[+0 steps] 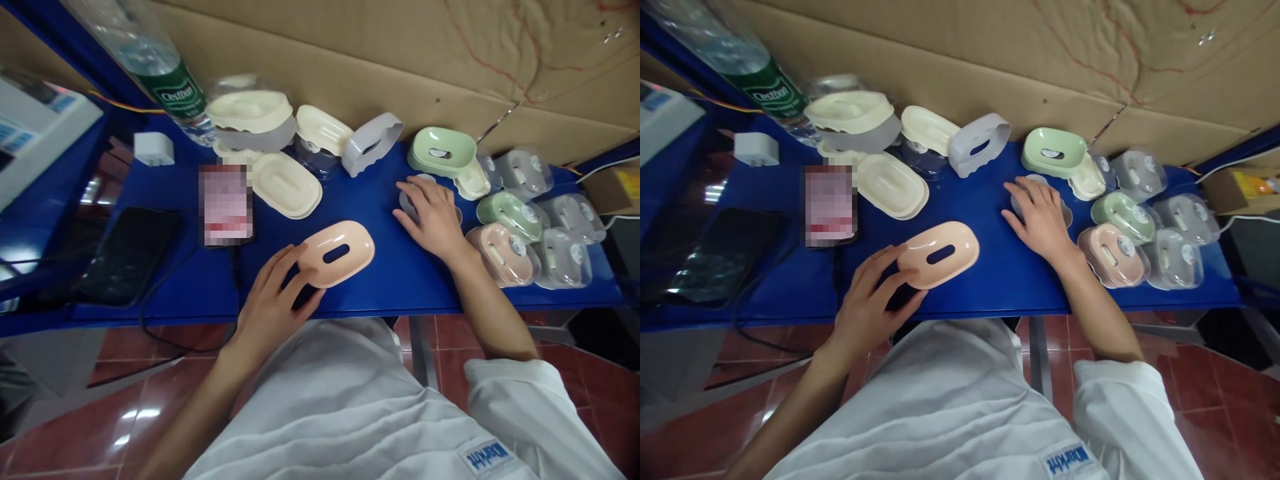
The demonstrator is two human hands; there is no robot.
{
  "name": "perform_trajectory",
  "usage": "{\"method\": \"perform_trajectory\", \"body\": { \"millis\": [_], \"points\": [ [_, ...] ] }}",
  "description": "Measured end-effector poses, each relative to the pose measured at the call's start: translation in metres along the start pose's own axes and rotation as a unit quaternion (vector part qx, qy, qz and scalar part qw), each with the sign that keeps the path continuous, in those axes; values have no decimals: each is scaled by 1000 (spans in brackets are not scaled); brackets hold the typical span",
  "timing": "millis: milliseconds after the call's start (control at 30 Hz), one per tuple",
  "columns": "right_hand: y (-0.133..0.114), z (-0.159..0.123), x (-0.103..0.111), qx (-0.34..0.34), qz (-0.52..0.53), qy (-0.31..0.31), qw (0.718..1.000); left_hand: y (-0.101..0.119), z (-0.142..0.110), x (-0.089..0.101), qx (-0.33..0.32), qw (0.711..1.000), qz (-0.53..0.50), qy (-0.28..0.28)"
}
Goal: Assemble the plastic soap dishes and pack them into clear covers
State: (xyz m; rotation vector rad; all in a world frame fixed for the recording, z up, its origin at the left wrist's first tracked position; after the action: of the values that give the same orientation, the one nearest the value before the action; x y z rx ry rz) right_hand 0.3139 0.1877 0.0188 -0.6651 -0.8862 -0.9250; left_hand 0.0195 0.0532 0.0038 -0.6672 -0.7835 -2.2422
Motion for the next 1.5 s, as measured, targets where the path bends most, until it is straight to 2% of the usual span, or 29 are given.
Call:
{"method": "perform_trajectory", "body": {
  "millis": [133,267,433,533,633,733,833,1033,1133,1200,1267,1333,1500],
  "points": [
    [7,1,-10,-5,-49,-36,998,2,2,3,-1,1000,-18,9],
    [-15,16,0,29,-70,-12,997,3,2,2,-1,999,-32,-10],
    [-47,65,2,114,-28,9,993,2,-1,3,-10,999,-34,-16],
    [-47,100,-11,129,-11,-4,992,1,-1,2,-10,999,-32,-15],
    [-41,114,-24,136,-25,-30,990,1,-1,3,0,999,-39,-14],
    [-35,104,-24,129,-61,-30,989,1,-1,3,1,999,-38,-16],
    [-33,80,-13,126,-73,-32,989,1,0,3,-3,999,-31,-17],
    [-40,39,7,133,-33,-67,988,1,0,3,-1,999,-29,-20],
    [-46,35,6,136,4,-97,986,2,0,3,-7,1000,-24,-17],
    [-48,45,4,119,17,-77,990,2,0,4,-9,1000,-22,-12],
    [-49,66,-5,93,20,-40,995,2,0,3,-11,1000,-23,-13],
    [-52,93,-22,77,11,-11,997,2,-1,3,-14,999,-27,-13],
    [-66,153,-74,67,-29,-15,997,-1,-4,11,-18,997,-59,36]
  ]
}}
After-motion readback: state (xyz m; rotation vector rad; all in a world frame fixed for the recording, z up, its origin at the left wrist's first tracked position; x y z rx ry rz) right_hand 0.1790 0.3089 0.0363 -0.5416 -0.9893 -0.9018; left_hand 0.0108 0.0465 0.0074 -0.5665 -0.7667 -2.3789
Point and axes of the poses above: each hand's wrist, its own z-axis towards the middle knuckle, its own x-axis out of the back of the hand, y = z × x, the point moved 7 cm from there along z, towards the middle knuckle, and after that the axes turned 13 degrees about y, right-handed, at the moved point
